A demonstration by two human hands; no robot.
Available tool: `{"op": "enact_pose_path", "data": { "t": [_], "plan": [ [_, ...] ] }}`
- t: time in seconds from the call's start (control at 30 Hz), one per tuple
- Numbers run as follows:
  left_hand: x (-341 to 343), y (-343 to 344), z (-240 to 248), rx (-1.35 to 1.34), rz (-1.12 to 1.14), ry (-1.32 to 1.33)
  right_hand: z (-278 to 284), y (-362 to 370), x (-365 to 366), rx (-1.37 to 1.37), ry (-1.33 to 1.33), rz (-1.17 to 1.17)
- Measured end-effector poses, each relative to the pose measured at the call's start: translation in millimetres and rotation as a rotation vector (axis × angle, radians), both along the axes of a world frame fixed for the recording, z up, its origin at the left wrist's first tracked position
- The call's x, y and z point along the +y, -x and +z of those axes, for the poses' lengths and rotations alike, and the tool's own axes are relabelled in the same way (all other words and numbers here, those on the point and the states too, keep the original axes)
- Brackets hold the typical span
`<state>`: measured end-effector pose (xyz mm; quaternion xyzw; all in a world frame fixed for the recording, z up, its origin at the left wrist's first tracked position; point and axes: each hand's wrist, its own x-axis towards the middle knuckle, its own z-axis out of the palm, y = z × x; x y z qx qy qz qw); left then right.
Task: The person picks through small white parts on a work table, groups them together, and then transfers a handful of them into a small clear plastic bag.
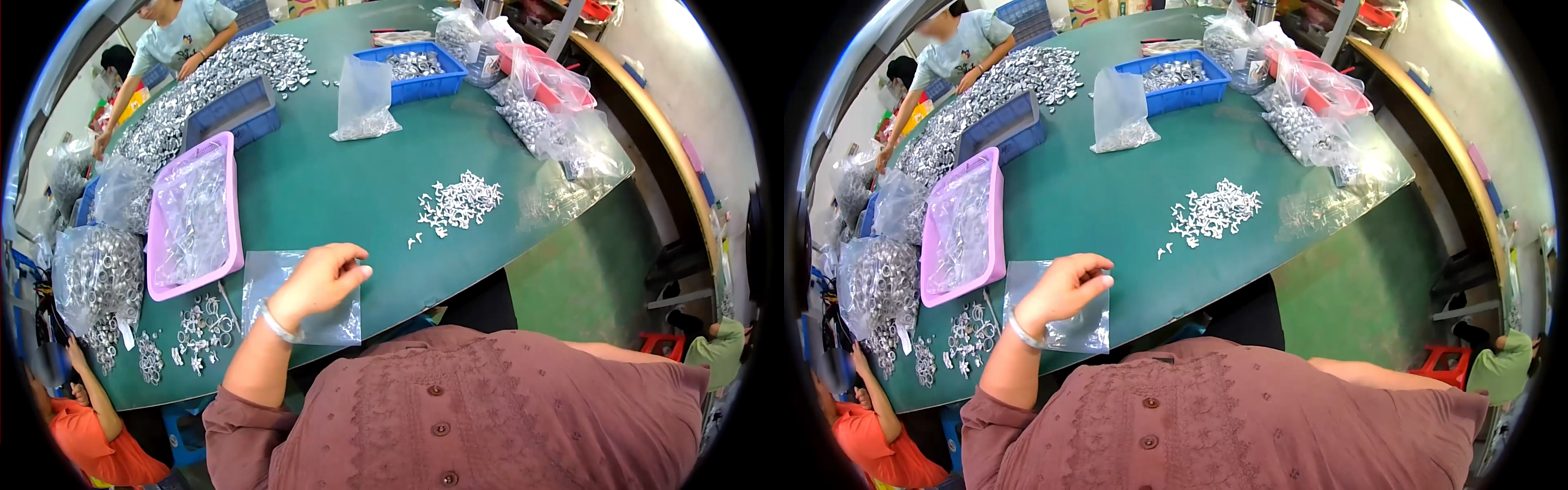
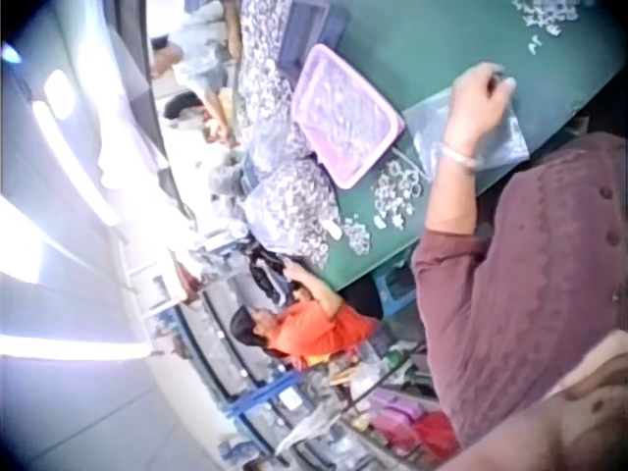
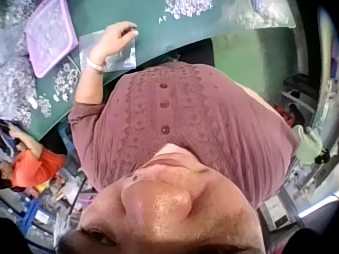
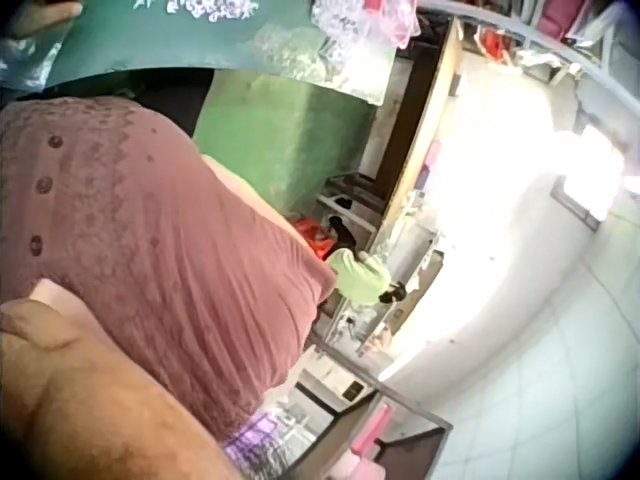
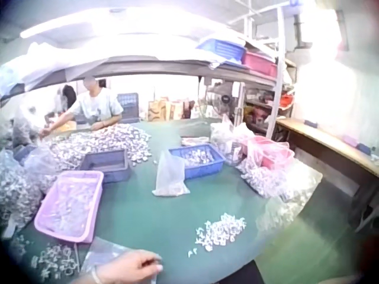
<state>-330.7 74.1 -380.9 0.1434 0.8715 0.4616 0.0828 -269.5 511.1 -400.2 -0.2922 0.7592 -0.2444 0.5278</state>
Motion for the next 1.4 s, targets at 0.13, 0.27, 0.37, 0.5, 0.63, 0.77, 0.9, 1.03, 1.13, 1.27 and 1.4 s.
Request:
{"op": "enact_pose_path", "data": {
  "t": [0.13, 0.27, 0.37, 0.5, 0.63, 0.77, 0.9, 1.03, 1.13, 1.27, 1.4],
  "plan": [
    [9, 4, -7, 0.096, -0.036, 0.063, 1, 4, -7, -0.013, -0.005, -0.012],
    [10, 5, -9, 0.096, -0.053, 0.086, 4, 8, -13, -0.025, -0.002, -0.02],
    [13, 4, -12, 0.086, -0.063, 0.08, 4, 10, -20, -0.034, 0.03, -0.022],
    [13, -3, -15, 0.125, -0.074, 0.107, 0, 20, -35, -0.028, 0.122, -0.036],
    [8, -28, -3, 0.11, -0.085, 0.127, -11, 33, -61, -0.016, 0.337, -0.13],
    [5, -49, 9, 0.051, -0.137, 0.177, -10, 43, -119, 0.06, 0.426, -0.189],
    [3, -52, 13, 0.03, -0.109, 0.189, -31, 50, -157, 0.337, 0.296, 0.135],
    [4, -52, 19, 0.015, -0.046, 0.179, -39, 58, -136, 0.214, 0.375, 0.142],
    [1, -55, 10, 0.015, -0.006, 0.198, -5, 70, -102, 0.177, 0.302, 0.205],
    [4, -44, 1, 0.118, 0.003, 0.244, 71, 115, -59, 0.312, 0.247, 0.169],
    [19, -24, -6, 0.213, 0.009, 0.272, 58, 153, -64, 0.869, 0.354, -0.221]
  ]
}}
